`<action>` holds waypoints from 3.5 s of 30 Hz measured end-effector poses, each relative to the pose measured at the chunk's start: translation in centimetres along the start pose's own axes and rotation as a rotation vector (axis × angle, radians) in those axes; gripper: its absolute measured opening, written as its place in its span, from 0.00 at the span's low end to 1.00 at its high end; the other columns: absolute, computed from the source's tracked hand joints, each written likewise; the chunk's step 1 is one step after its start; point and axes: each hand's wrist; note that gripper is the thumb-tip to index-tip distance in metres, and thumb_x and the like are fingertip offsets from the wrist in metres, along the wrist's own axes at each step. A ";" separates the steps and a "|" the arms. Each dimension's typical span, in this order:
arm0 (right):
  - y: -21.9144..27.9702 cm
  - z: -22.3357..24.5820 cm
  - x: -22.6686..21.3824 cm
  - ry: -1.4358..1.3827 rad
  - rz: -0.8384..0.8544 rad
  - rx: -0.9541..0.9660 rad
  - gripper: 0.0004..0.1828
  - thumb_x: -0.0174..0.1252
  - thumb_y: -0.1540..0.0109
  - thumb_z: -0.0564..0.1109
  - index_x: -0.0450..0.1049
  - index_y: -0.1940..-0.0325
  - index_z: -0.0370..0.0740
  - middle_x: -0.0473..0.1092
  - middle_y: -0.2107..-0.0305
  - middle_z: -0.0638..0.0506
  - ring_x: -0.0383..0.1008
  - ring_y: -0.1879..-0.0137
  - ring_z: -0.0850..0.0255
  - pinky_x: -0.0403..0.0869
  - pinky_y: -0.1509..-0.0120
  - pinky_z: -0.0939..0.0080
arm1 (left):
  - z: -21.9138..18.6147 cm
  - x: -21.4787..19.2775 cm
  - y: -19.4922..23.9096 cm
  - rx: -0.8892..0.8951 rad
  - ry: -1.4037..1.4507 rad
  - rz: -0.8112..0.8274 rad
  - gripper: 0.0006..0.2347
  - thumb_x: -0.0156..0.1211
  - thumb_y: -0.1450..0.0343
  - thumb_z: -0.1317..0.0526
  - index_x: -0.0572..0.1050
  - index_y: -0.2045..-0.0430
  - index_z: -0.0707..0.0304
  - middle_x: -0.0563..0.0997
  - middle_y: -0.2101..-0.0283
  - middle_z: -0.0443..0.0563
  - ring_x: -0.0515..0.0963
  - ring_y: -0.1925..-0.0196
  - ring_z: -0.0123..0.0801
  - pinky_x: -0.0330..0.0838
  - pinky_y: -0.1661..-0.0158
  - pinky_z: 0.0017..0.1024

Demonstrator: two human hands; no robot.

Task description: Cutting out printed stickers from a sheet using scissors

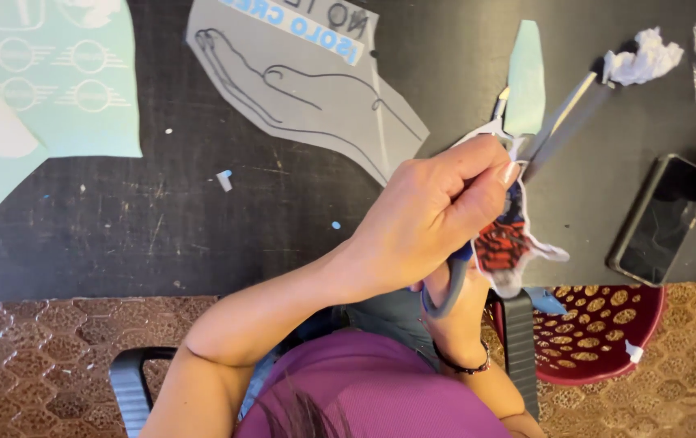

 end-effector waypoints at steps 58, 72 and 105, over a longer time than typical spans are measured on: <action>-2.3 2.0 -2.8 -0.550 0.050 0.308 0.13 0.59 0.39 0.48 0.68 0.72 0.39 0.63 0.83 0.53 0.63 0.76 0.65 0.62 0.69 0.67 | 1.4 -4.6 -1.3 -0.247 0.235 0.103 0.04 0.62 0.28 0.66 0.78 0.73 0.64 0.82 0.64 0.47 0.73 0.70 0.19 0.67 0.70 0.18; -4.0 0.1 -1.6 -0.719 -0.113 0.077 0.37 0.68 0.40 0.70 0.74 0.48 0.34 0.68 0.74 0.52 0.69 0.67 0.63 0.67 0.58 0.65 | 4.9 -2.7 -1.0 -0.254 0.321 -0.248 0.07 0.64 0.28 0.59 0.77 0.69 0.63 0.78 0.73 0.43 0.73 0.75 0.17 0.68 0.76 0.18; -5.4 -6.5 -8.9 -0.240 -0.579 0.630 0.20 0.72 0.41 0.48 0.81 0.49 0.36 0.77 0.69 0.45 0.73 0.62 0.62 0.76 0.53 0.61 | 13.3 -5.2 -3.3 -0.337 0.005 -0.644 0.29 0.38 0.19 0.55 0.67 0.97 0.63 0.54 0.98 0.47 0.57 0.95 0.25 0.51 0.87 0.19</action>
Point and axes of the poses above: each hand's wrist, its own y-axis away from the middle knuckle, its own x-axis out of the palm, z = x × y
